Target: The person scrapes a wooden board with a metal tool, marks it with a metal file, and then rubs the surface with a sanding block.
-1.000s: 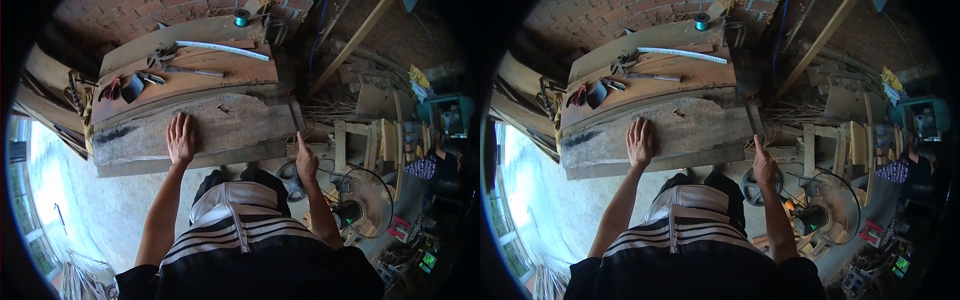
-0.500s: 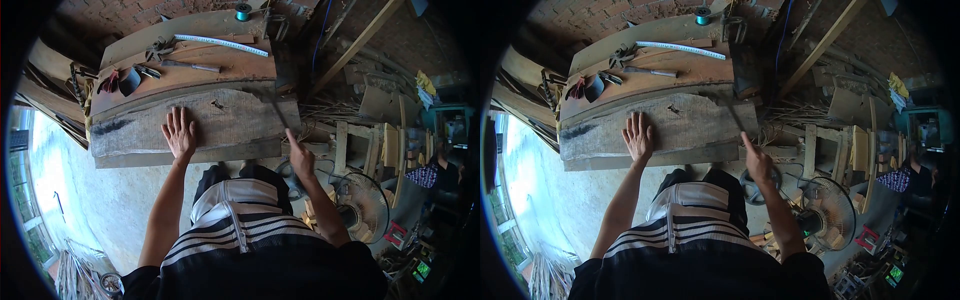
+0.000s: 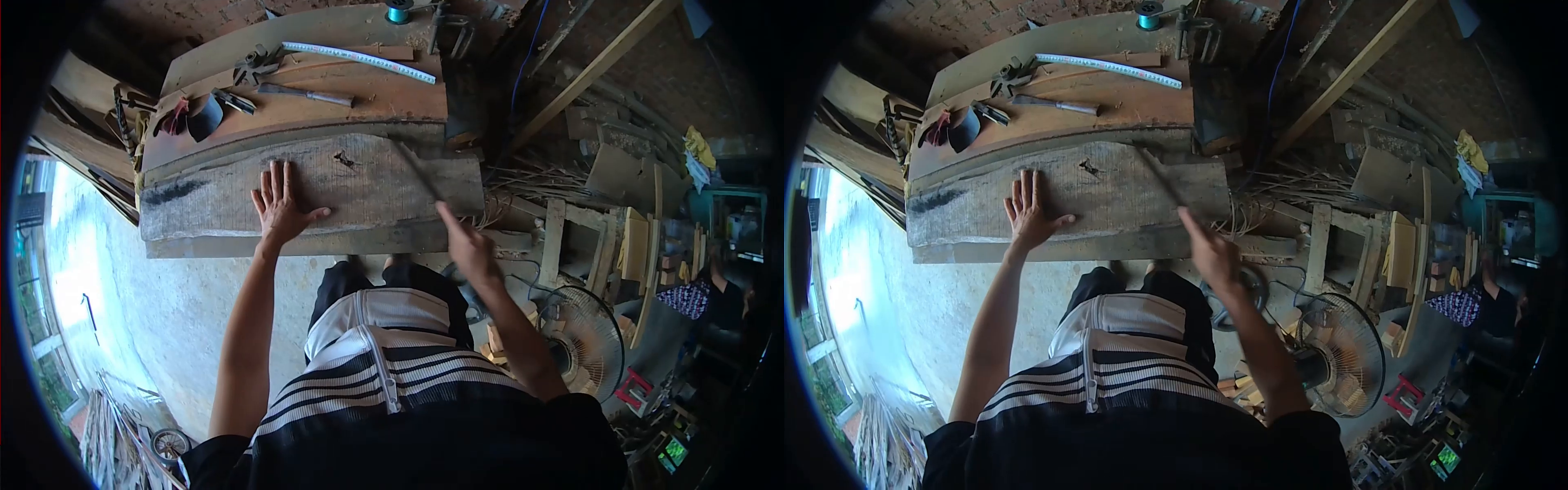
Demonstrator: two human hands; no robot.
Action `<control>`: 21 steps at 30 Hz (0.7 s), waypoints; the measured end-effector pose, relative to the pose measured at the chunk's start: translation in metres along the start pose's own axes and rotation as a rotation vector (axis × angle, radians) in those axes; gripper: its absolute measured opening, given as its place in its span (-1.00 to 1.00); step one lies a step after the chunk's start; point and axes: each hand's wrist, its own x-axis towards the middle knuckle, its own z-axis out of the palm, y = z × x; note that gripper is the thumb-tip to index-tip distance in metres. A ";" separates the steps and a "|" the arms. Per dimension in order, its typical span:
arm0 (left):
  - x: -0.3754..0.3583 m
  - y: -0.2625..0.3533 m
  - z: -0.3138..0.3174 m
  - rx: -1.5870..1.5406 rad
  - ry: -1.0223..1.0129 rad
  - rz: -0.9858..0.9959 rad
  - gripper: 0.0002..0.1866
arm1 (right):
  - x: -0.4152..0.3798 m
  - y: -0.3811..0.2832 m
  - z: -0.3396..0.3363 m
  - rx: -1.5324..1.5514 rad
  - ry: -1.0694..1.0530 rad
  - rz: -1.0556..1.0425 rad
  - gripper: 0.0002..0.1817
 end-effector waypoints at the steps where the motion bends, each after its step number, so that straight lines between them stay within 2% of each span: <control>1: 0.000 0.002 -0.001 -0.007 -0.006 0.008 0.46 | 0.002 -0.002 0.003 -0.001 -0.007 -0.005 -0.28; 3: 0.002 -0.003 -0.002 -0.015 -0.001 0.016 0.50 | 0.012 -0.010 0.018 -0.115 -0.121 0.009 -0.26; 5: 0.003 -0.003 -0.001 -0.015 0.003 -0.008 0.51 | -0.012 0.021 0.001 -0.038 -0.015 0.023 -0.25; 9: -0.001 0.000 -0.009 -0.032 -0.014 -0.018 0.52 | -0.042 0.066 -0.024 -0.232 -0.074 0.049 -0.22; 10: -0.001 -0.001 -0.008 -0.053 -0.003 -0.006 0.52 | -0.035 0.059 -0.024 -0.221 -0.084 0.069 -0.23; 12: -0.003 -0.010 -0.003 -0.068 0.041 -0.020 0.51 | -0.011 0.044 -0.004 -0.060 0.009 -0.059 -0.28; 15: -0.001 -0.004 0.000 -0.112 0.057 0.024 0.50 | 0.014 0.009 0.005 -0.055 -0.073 -0.082 -0.33; 19: 0.001 -0.004 0.000 -0.033 0.019 0.000 0.50 | -0.030 0.062 -0.028 -0.215 -0.118 0.055 -0.35; 21: 0.003 -0.005 0.004 -0.036 0.036 0.016 0.50 | -0.050 0.088 -0.041 -0.254 -0.070 0.097 -0.34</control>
